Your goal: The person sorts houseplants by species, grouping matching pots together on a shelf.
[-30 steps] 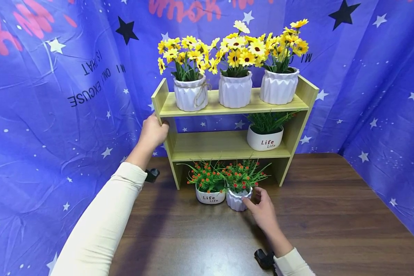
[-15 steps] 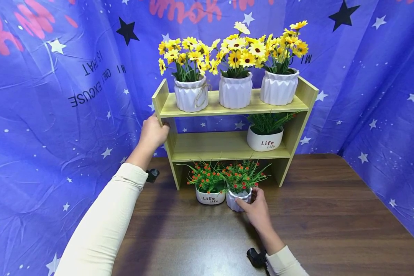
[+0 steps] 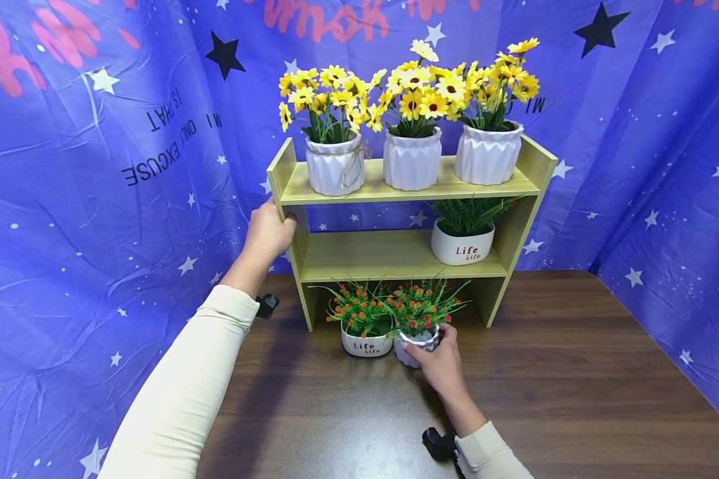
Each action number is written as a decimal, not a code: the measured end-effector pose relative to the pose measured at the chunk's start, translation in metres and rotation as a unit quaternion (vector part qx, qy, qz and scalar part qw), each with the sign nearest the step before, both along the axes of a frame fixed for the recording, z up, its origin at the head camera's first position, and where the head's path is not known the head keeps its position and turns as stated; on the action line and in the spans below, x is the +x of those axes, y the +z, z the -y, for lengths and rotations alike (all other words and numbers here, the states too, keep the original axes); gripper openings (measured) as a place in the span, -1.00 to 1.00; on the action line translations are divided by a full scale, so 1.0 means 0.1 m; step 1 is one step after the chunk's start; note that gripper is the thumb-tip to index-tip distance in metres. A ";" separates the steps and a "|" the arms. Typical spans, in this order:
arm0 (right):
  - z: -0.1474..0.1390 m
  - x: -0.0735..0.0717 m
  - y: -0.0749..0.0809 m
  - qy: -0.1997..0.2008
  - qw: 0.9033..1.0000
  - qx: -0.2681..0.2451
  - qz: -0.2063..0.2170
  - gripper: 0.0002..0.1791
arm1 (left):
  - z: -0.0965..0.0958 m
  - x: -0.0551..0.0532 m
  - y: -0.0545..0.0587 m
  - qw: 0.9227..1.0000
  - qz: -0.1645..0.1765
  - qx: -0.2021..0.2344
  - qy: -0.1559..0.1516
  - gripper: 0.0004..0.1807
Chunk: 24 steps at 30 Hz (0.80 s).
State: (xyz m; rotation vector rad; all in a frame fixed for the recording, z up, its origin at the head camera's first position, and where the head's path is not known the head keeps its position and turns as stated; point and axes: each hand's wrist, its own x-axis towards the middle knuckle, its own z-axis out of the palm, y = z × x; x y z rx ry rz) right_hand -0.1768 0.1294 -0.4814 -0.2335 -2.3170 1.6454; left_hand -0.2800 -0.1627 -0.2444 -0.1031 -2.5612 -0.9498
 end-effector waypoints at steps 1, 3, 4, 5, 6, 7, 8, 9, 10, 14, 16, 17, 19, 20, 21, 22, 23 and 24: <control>0.00 -0.01 -0.01 -0.001 1.000 0.001 0.001 -0.09 | 0.00 0.00 0.00 1.000 0.000 -0.001 0.000 -0.68; 0.01 -0.02 -0.02 -0.003 1.000 0.009 0.004 -0.08 | 0.00 -0.01 -0.01 1.000 0.000 -0.002 0.001 -0.68; 0.01 -0.03 -0.02 -0.003 1.000 0.009 0.009 -0.08 | 0.00 -0.01 -0.01 1.000 0.000 -0.002 0.001 -0.68; 0.01 -0.03 -0.02 -0.003 1.000 0.011 0.013 -0.08 | 0.00 -0.01 -0.01 1.000 0.001 -0.001 0.002 -0.68; 0.01 -0.04 -0.03 -0.004 1.000 0.012 0.016 -0.08 | 0.00 -0.01 -0.01 1.000 0.001 0.000 0.002 -0.69; 0.01 -0.05 -0.03 -0.004 1.000 0.014 0.019 -0.07 | 0.00 -0.01 -0.01 1.000 0.001 0.001 0.002 -0.69; 0.01 -0.05 -0.03 -0.004 1.000 0.015 0.022 -0.07 | 0.00 -0.01 -0.01 1.000 0.001 0.002 0.003 -0.70; 0.01 -0.05 -0.03 -0.003 1.000 0.015 0.024 -0.07 | 0.00 -0.01 -0.01 1.000 0.001 0.001 0.003 -0.70; 0.01 -0.05 -0.03 -0.003 1.000 0.013 0.028 -0.07 | 0.00 -0.01 0.00 1.000 0.001 0.002 0.002 -0.70; 0.00 -0.06 -0.02 -0.001 1.000 0.008 0.029 -0.05 | 0.00 -0.02 0.00 1.000 -0.003 -0.002 0.001 -0.73; 0.00 -0.06 -0.02 0.002 1.000 0.003 0.026 -0.05 | 0.00 -0.02 0.00 1.000 -0.004 -0.002 0.000 -0.75; 0.00 -0.06 -0.03 0.003 1.000 0.002 0.024 -0.05 | 0.00 -0.02 0.00 1.000 -0.005 -0.003 0.001 -0.75; -0.01 -0.05 -0.03 0.005 1.000 0.001 0.023 -0.06 | 0.00 -0.01 0.00 1.000 -0.004 -0.004 0.002 -0.75; -0.01 -0.05 -0.02 0.005 1.000 0.001 0.023 -0.06 | 0.00 -0.01 0.00 1.000 -0.004 -0.005 0.002 -0.73; -0.01 -0.04 -0.02 0.005 1.000 0.001 0.021 -0.07 | 0.00 -0.01 0.00 1.000 -0.003 -0.006 0.003 -0.72; -0.02 -0.04 -0.02 0.003 1.000 0.002 0.021 -0.07 | -0.01 -0.01 0.00 1.000 -0.002 -0.005 0.005 -0.71; -0.02 -0.03 -0.01 -0.001 1.000 0.003 0.022 -0.07 | -0.01 0.00 0.00 1.000 -0.001 -0.006 0.006 -0.70; -0.03 -0.02 -0.01 -0.005 1.000 0.005 0.022 -0.07 | -0.01 0.00 0.01 1.000 -0.001 -0.005 0.006 -0.69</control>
